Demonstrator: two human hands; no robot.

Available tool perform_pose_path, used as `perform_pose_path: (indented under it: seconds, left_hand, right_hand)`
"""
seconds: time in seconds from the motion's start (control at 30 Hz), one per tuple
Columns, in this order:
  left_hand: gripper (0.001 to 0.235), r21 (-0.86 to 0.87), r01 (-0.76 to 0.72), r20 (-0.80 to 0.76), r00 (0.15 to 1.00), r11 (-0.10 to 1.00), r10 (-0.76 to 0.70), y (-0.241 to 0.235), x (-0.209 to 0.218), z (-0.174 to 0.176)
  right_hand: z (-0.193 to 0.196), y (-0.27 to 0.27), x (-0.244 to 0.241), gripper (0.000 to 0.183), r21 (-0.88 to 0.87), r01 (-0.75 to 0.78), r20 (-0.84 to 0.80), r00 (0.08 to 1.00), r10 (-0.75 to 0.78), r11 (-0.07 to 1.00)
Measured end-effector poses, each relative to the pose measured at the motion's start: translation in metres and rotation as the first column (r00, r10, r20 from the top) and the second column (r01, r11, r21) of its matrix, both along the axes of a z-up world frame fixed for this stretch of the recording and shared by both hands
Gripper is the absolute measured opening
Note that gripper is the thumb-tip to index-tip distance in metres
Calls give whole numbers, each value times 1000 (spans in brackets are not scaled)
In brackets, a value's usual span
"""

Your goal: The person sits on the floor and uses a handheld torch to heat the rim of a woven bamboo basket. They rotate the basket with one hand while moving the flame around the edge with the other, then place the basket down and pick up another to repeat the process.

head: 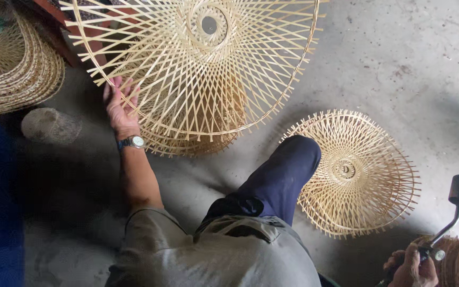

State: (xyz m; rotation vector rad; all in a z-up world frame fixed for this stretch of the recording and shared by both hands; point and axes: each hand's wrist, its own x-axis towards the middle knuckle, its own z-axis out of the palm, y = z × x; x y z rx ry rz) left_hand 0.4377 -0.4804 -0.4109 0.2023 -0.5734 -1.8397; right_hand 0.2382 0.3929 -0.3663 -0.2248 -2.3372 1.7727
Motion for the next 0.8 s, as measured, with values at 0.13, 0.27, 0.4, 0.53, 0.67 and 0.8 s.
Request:
perform_pose_path:
  seconds: [0.13,0.27,0.4,0.53,0.67,0.8]
  left_hand:
    - [41,19,-13,57,998,1000,12,-22,26,1]
    - [43,8,-52,69,996,999,52,-26,40,1]
    - [48,50,-99,3,995,994,99,-19,44,-7]
    - [51,92,-218,-1,976,972,219,-6,31,-23]
    - [50,103,-269,-62,959,957,276,5,10,-38]
    - [45,155,-336,-40,938,929,345,4,-10,-42]
  right_hand:
    - [-5,-3,2,24,-27,-21,-29,999,20,999]
    - [-16,0,4,22,-35,23,1,1000,-23,999]
    - [-18,5,-2,27,-14,-6,58,998,7,1000]
    - [-12,4,-5,28,37,-58,94,994,55,998]
    - [0,-4,-1,30,125,-5,139,990,-12,992]
    - [9,-11,0,32,105,-6,118,993,-6,994]
